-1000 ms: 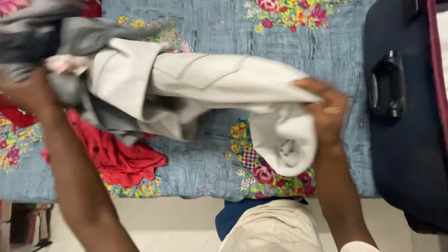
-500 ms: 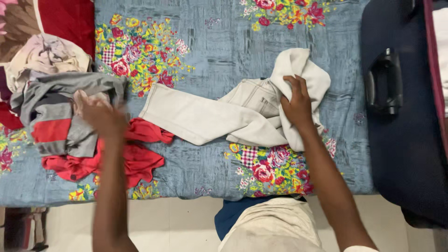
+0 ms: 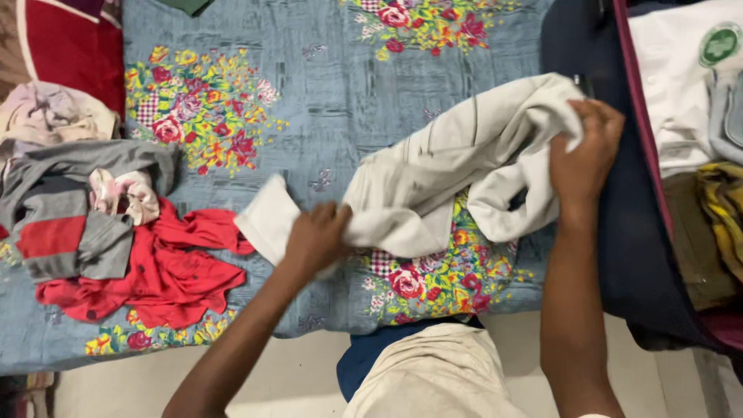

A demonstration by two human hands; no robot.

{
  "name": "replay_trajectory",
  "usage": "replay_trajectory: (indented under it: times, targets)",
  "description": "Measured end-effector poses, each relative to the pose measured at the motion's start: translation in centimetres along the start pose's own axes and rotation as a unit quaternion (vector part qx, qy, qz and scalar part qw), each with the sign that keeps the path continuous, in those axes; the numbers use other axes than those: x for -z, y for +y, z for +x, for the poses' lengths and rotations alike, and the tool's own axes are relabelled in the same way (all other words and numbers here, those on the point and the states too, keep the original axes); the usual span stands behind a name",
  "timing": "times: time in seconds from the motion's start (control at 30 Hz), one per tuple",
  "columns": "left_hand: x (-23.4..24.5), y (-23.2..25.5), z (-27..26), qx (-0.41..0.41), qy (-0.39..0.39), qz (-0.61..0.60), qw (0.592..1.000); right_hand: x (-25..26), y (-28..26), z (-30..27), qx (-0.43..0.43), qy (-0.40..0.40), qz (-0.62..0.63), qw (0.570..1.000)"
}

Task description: The person folds a pair of blue jeans and a pair of white jeans by hand on a bed before placing them into a suitcase.

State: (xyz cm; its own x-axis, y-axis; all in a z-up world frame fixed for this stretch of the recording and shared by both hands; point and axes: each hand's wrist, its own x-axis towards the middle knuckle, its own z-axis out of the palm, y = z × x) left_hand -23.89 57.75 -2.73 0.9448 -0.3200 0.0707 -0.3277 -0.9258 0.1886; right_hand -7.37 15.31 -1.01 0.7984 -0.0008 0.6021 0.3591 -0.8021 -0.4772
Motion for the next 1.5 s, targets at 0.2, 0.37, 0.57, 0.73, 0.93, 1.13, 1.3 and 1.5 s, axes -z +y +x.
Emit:
replay_trajectory:
  times: [0.2,0.37,0.57,0.73,0.93,1.13,1.3,1.5]
  targets:
    - [-1.2,2.5,0.6,0.140,-0.121,-0.147,0.972,0.3,-2.3,-4.3,0.010,-0.143,-0.059,0.988]
    - [-6.4,-4.0,7.7,0.200,-0.041,-0.234,0.951,-2.7,-2.9,-8.8,0.006,-0.215,-0.110,0.971]
    - [-4.8,-1.0,7.1,0.126,0.072,-0.314,0.938,0.3,-6.0,-6.5,0.040,-0.175,-0.103,0.978]
    - [4.2,5.0,5.5,-0.090,0.190,-0.122,0.970,2.3,-8.7,1.3,0.205,-0.112,0.077,0.969]
    - [5.7,9.0,2.3,-0.207,0.185,-0.008,0.961,-3.6,-5.9,3.7,0.237,-0.378,0.152,0.882]
    - [-0.3,6.7,-2.2,0.031,0.128,-0.085,0.988,-8.3,-4.3,-1.2,0.081,-0.554,-0.093,0.823]
    - [-2.7,4.6,-6.8,0.104,0.113,-0.091,0.984,-7.5,-4.8,-1.7,0.140,-0.390,0.023,0.910]
    - [0.8,3.8,-7.6,0.057,0.133,-0.112,0.983,0.7,-6.5,-0.1,0.147,-0.303,0.182,0.924]
